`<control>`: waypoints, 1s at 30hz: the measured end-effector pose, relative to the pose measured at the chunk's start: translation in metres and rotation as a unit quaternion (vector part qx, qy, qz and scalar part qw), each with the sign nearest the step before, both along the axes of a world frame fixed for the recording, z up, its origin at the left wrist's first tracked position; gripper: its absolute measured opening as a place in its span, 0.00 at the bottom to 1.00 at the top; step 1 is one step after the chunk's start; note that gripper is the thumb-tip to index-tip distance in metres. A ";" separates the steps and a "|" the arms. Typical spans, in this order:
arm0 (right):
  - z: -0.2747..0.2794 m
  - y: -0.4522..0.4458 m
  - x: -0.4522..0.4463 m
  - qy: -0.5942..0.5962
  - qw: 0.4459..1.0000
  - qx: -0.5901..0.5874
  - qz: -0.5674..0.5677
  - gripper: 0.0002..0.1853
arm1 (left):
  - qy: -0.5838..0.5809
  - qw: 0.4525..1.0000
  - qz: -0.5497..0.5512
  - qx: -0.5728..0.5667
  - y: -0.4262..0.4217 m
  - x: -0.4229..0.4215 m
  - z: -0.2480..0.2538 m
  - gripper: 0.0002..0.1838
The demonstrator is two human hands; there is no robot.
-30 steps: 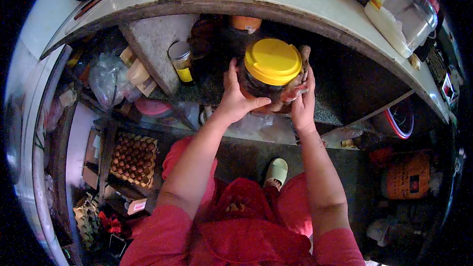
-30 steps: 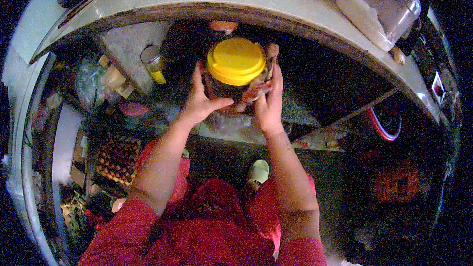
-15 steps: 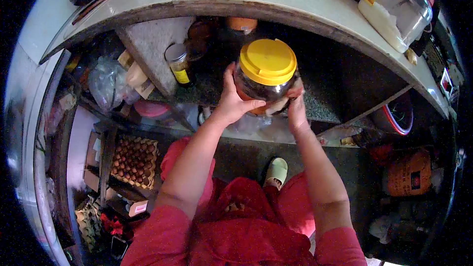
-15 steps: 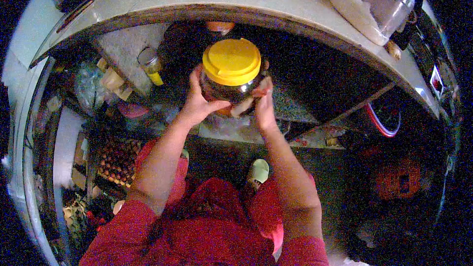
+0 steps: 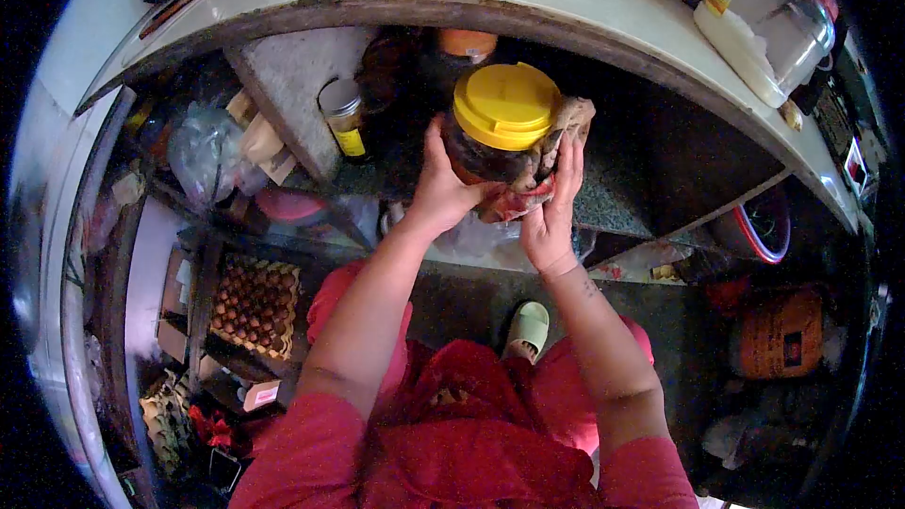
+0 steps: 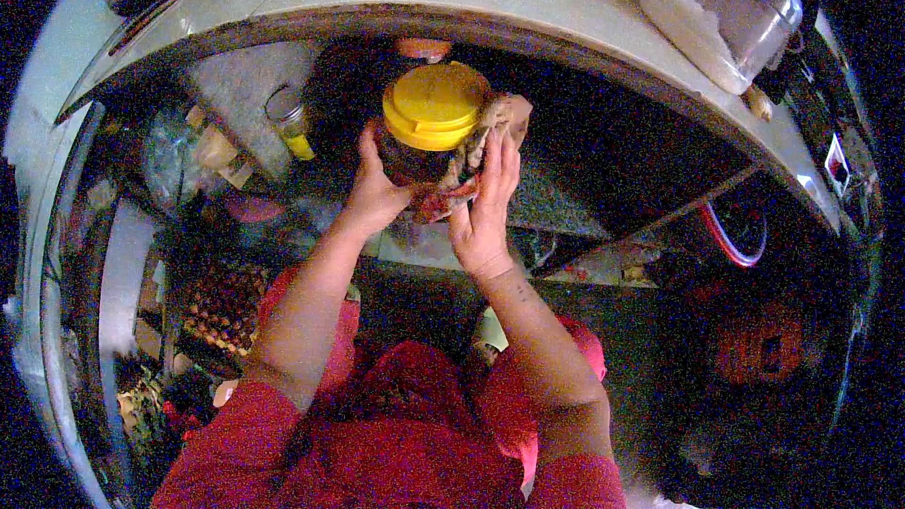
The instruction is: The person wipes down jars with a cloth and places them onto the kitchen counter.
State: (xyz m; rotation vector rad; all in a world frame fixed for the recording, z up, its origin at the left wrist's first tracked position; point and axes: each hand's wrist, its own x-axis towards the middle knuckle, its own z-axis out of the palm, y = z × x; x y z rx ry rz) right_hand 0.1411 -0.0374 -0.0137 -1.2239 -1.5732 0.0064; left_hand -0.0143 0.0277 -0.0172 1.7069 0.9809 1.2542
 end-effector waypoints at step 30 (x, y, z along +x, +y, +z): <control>-0.011 0.018 0.039 0.394 0.912 -0.069 0.084 0.31 | -0.047 0.998 -0.037 0.008 -0.004 0.017 -0.011 0.60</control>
